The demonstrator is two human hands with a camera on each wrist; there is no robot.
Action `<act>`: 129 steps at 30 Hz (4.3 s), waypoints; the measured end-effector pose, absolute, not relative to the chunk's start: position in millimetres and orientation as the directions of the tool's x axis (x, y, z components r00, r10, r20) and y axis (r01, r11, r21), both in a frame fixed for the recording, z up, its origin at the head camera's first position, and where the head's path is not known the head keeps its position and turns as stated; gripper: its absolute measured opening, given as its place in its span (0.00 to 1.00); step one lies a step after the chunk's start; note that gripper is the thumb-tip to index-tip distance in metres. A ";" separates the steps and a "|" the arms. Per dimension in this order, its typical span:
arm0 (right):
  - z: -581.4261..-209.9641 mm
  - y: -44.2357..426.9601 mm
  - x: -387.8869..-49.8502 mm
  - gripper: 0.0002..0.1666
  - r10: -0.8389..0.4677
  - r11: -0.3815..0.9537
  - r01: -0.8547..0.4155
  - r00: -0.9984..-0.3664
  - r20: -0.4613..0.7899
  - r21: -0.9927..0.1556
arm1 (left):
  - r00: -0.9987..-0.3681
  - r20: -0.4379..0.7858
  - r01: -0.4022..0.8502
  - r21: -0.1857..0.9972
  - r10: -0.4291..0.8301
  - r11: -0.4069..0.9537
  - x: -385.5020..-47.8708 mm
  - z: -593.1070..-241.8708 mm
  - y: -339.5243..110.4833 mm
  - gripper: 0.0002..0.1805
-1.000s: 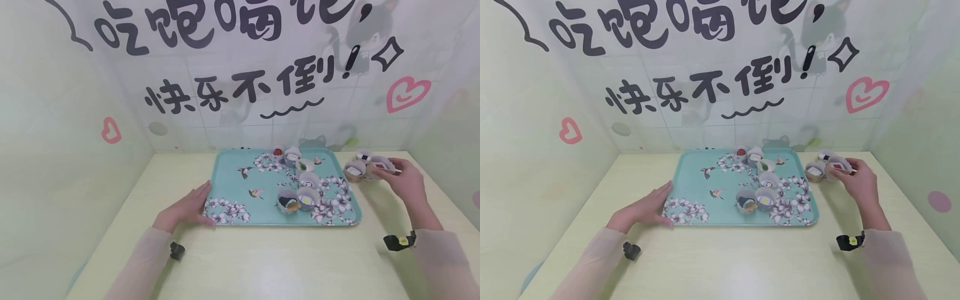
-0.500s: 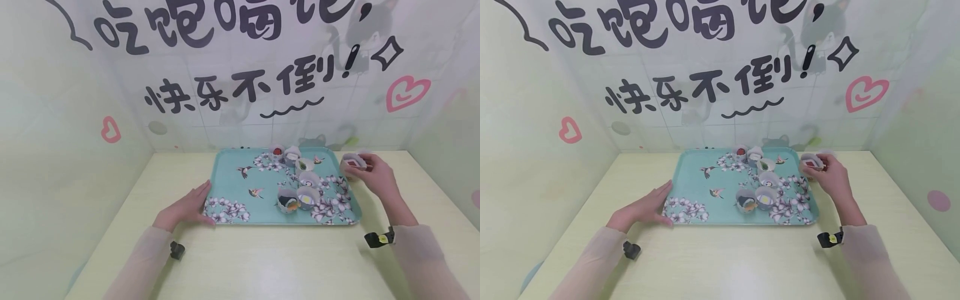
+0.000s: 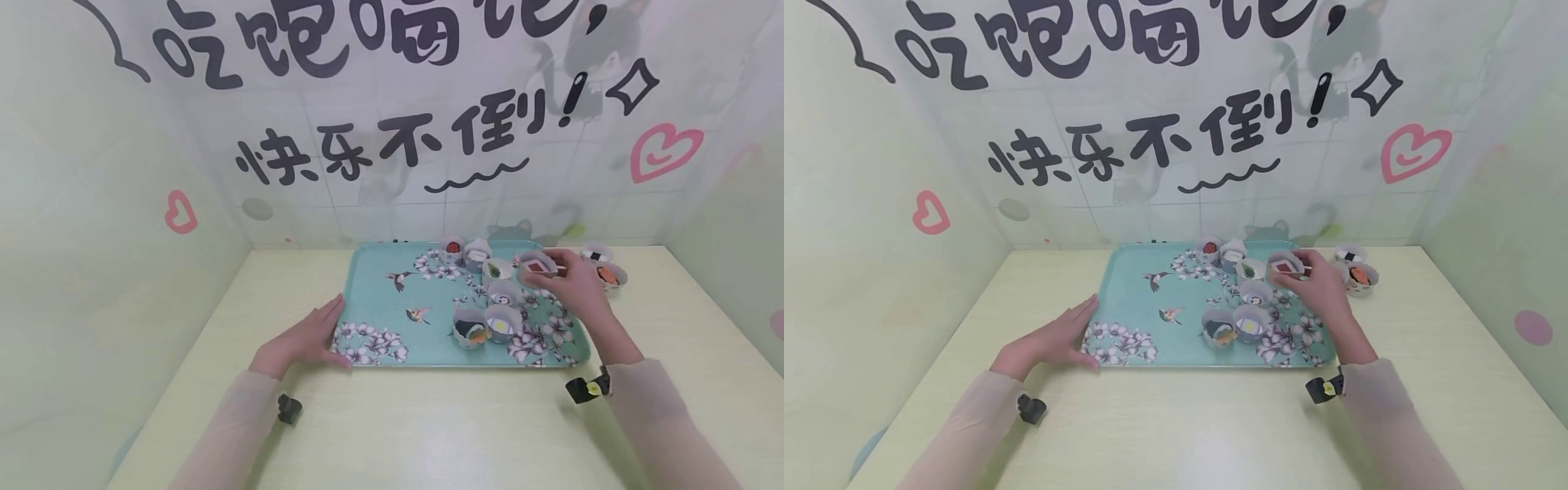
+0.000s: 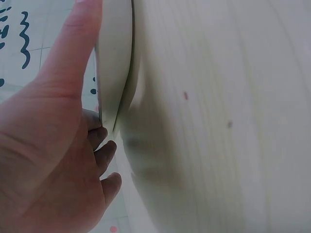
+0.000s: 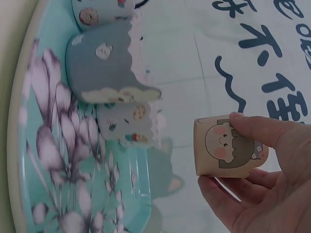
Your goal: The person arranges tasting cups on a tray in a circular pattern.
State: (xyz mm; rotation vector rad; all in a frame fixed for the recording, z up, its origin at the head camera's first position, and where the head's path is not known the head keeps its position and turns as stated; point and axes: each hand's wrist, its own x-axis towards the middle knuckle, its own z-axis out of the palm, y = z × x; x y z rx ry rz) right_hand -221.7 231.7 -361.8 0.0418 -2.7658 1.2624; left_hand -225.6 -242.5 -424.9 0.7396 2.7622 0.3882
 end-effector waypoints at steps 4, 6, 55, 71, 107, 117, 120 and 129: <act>-362.1 218.7 -222.8 0.42 0.004 0.660 -0.067 -0.996 0.093 -0.748 | -0.839 -0.176 0.445 0.321 0.515 0.836 -225.8 -424.4 -242.1 0.74; -362.2 212.0 -223.4 0.41 -0.008 0.652 -0.077 -0.995 0.094 -0.754 | -0.839 -0.178 0.445 0.320 0.514 0.837 -225.9 -424.4 -242.3 0.74; -398.6 98.0 -231.6 0.34 -0.285 0.728 -0.165 -0.955 -0.076 -0.665 | -0.834 -0.186 0.442 0.337 0.519 0.831 -226.8 -421.7 -241.8 0.74; -387.7 98.0 -227.9 0.43 -0.328 0.768 -0.167 -0.932 -0.157 -0.618 | -0.841 -0.204 0.424 0.326 0.500 0.845 -227.0 -421.1 -240.8 0.75; -361.9 184.7 -226.5 0.32 -0.157 0.674 -0.125 -0.987 0.024 -0.728 | -0.840 -0.184 0.434 0.336 0.510 0.836 -226.3 -424.9 -242.4 0.74; -363.0 221.5 -221.6 0.35 -0.023 0.719 -0.072 -0.997 0.079 -0.691 | -0.839 -0.181 0.436 0.344 0.514 0.832 -227.2 -426.3 -242.8 0.75; -363.7 234.8 -222.0 0.36 0.022 0.731 -0.067 -0.992 0.122 -0.679 | -0.838 -0.181 0.435 0.346 0.514 0.831 -227.2 -426.4 -242.6 0.74; -365.4 270.5 -225.2 0.47 0.138 0.728 -0.008 -0.978 0.158 -0.686 | -0.843 -0.186 0.423 0.348 0.504 0.836 -225.9 -425.7 -241.6 0.75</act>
